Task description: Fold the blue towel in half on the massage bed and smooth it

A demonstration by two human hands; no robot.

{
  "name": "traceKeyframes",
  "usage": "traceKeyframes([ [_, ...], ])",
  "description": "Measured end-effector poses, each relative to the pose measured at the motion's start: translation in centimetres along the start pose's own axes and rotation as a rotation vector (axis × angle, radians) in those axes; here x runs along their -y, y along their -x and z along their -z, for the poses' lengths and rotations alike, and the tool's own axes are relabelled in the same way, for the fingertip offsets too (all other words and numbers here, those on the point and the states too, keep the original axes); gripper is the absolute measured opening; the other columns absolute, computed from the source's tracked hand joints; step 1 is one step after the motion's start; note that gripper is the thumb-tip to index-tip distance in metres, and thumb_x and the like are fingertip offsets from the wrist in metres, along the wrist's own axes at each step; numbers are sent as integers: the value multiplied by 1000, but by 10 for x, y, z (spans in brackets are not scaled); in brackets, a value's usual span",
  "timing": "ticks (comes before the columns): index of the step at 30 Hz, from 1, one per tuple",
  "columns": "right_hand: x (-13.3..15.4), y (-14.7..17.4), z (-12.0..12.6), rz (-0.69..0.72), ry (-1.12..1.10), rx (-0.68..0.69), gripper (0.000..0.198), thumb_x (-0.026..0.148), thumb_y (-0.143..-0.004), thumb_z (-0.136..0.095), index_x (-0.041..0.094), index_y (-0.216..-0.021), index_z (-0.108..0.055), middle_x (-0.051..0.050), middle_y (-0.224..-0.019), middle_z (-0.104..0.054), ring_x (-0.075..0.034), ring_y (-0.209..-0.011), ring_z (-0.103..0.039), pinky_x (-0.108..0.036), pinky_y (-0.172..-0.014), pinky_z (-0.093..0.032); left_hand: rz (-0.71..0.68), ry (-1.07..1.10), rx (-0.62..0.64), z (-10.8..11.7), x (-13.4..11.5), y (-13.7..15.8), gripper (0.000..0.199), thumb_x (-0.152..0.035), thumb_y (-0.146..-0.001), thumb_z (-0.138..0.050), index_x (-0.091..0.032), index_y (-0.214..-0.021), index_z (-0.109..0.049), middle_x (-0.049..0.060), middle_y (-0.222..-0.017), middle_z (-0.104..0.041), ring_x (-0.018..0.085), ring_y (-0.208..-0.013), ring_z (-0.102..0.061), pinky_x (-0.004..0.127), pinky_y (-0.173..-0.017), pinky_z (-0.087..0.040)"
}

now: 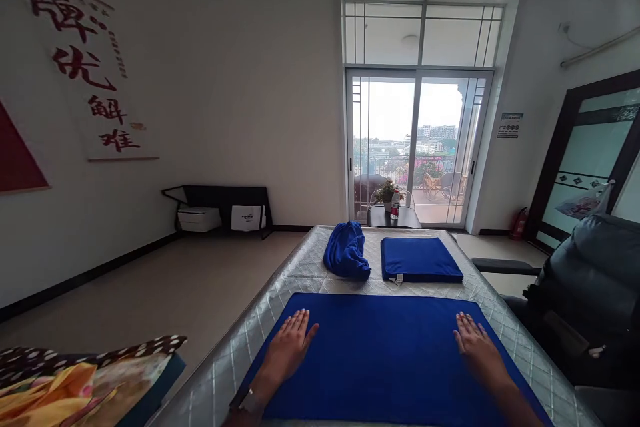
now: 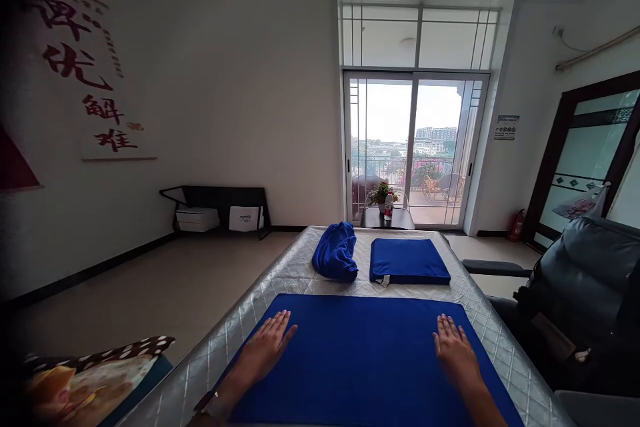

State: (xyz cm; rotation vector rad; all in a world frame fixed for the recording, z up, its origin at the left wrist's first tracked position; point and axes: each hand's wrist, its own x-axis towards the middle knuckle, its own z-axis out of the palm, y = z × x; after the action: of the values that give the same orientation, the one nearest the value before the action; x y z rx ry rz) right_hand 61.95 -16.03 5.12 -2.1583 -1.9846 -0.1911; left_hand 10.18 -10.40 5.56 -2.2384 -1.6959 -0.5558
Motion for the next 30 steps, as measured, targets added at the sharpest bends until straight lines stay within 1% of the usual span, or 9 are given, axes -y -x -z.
traceKeyframes([
  [2,66,-15,21,107,-100,56,66,39,-98,-17,10,-152,-40,-9,-160,-35,-21,-150,-25,-43,-124,-18,-94,112,105,5,-59,-27,70,-58,-103,-20,-11,-141,-56,13,-145,-57,27,-137,-50,42,-116,-39],
  [5,150,-36,32,188,-188,162,66,41,-100,-17,9,-155,-31,-8,-163,-27,-19,-152,-19,-38,-124,-14,-201,240,122,1,-139,-58,65,-54,-105,-21,-14,-145,-51,13,-149,-53,25,-141,-44,43,-118,-37],
  [7,180,-44,22,215,-191,208,64,34,-99,-19,8,-157,-26,-8,-164,-21,-20,-153,-15,-39,-125,-12,-235,282,141,-12,-171,-66,64,-53,-105,-21,-13,-148,-47,14,-153,-48,26,-144,-40,46,-118,-37],
  [9,192,-48,2,229,-173,233,63,28,-97,-20,9,-157,-23,-8,-165,-17,-21,-153,-13,-41,-125,-11,-235,303,183,-31,-184,-68,65,-52,-105,-20,-10,-151,-42,16,-156,-43,27,-146,-37,49,-118,-36],
  [12,189,-51,-24,244,-145,248,63,27,-97,-21,12,-158,-21,-7,-165,-14,-23,-154,-10,-44,-125,-10,-216,318,231,-58,-181,-64,66,-51,-105,-18,-10,-154,-36,16,-159,-37,27,-148,-31,49,-120,-34],
  [15,185,-53,-33,257,-139,238,64,27,-97,-21,12,-158,-19,-6,-166,-11,-23,-154,-8,-44,-125,-9,-207,321,234,-72,-174,-62,66,-51,-105,-18,-11,-155,-32,14,-161,-33,26,-150,-27,49,-122,-30],
  [25,189,-51,-23,234,-200,240,65,35,-98,-20,10,-158,-21,-8,-166,-15,-22,-154,-10,-43,-125,-9,-187,297,292,-60,-180,-65,71,-56,-104,-16,-9,-155,-32,15,-161,-32,27,-150,-26,49,-123,-27],
  [28,170,-44,-14,141,-214,225,69,45,-99,-17,9,-157,-23,-9,-165,-19,-22,-153,-13,-42,-125,-11,-175,244,308,-49,-153,-61,68,-55,-104,-18,-13,-155,-33,14,-160,-34,28,-150,-27,51,-122,-28],
  [30,137,-35,-8,63,-196,189,69,48,-99,-19,11,-156,-30,-9,-164,-25,-22,-152,-18,-43,-125,-14,-143,182,303,-41,-112,-52,62,-52,-104,-21,-19,-155,-34,11,-159,-37,28,-148,-31,53,-120,-31],
])
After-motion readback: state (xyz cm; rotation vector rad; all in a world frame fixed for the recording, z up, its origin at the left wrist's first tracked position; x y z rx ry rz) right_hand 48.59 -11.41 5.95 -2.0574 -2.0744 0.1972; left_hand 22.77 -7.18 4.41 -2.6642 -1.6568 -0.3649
